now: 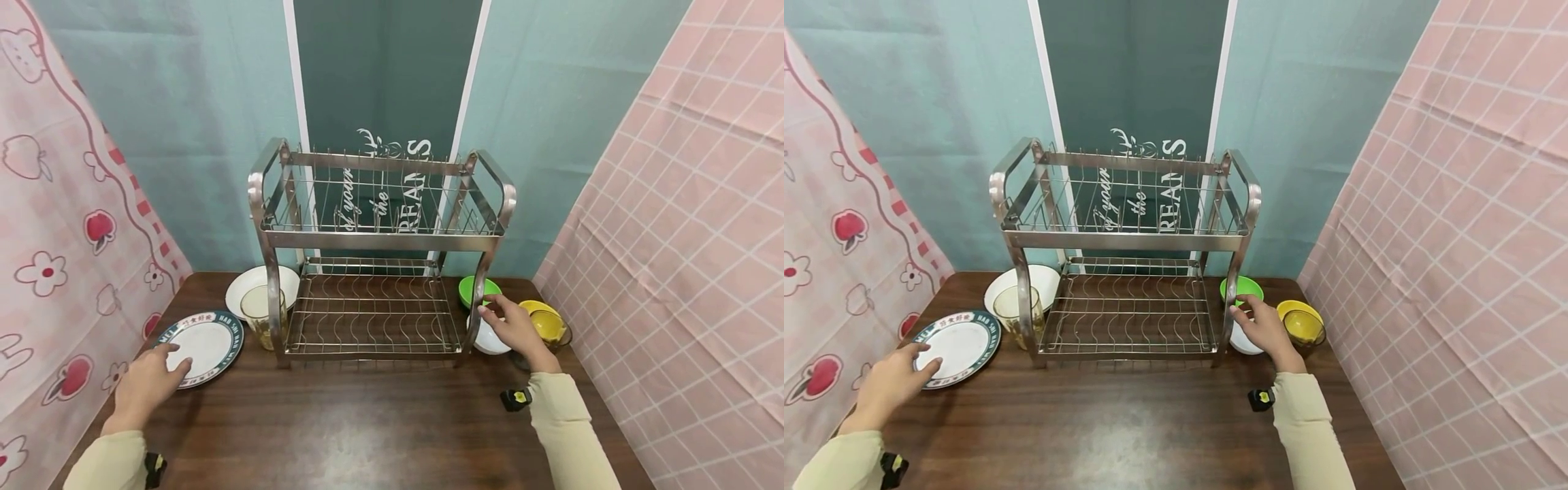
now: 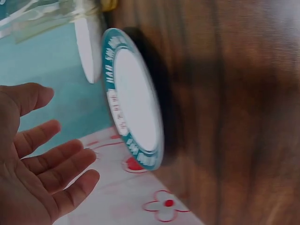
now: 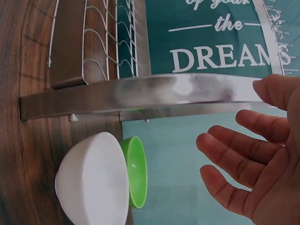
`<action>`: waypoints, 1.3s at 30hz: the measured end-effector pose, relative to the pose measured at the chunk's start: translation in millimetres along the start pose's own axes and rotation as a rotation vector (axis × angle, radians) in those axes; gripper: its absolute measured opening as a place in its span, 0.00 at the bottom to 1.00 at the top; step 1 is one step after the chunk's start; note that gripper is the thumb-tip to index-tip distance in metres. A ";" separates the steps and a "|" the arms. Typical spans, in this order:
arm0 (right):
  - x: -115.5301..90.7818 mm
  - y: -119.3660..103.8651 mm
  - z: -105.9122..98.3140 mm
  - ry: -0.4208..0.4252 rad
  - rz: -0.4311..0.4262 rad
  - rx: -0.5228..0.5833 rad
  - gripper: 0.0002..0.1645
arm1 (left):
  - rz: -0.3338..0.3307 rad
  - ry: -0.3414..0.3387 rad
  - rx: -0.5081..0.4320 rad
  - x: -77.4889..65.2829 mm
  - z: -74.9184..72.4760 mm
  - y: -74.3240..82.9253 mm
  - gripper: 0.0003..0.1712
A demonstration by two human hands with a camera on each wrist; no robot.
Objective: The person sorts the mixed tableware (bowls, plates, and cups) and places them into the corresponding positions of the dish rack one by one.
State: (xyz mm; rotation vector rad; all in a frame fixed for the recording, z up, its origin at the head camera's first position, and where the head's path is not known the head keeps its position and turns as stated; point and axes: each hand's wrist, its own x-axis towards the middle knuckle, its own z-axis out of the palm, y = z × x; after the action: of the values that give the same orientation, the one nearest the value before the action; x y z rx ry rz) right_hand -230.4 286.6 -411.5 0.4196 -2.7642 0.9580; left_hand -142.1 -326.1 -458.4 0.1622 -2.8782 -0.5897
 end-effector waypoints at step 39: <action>11.9 -7.6 31.7 0.056 0.176 -0.093 0.17 | -0.394 -0.126 -0.101 -3.7 22.3 -40.2 0.34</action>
State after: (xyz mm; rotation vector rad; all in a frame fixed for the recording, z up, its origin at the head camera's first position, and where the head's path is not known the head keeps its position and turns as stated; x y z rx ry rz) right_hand -241.8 258.6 -428.5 0.1342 -2.8173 0.8580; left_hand -140.6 -353.9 -495.2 0.7116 -2.9435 -0.8376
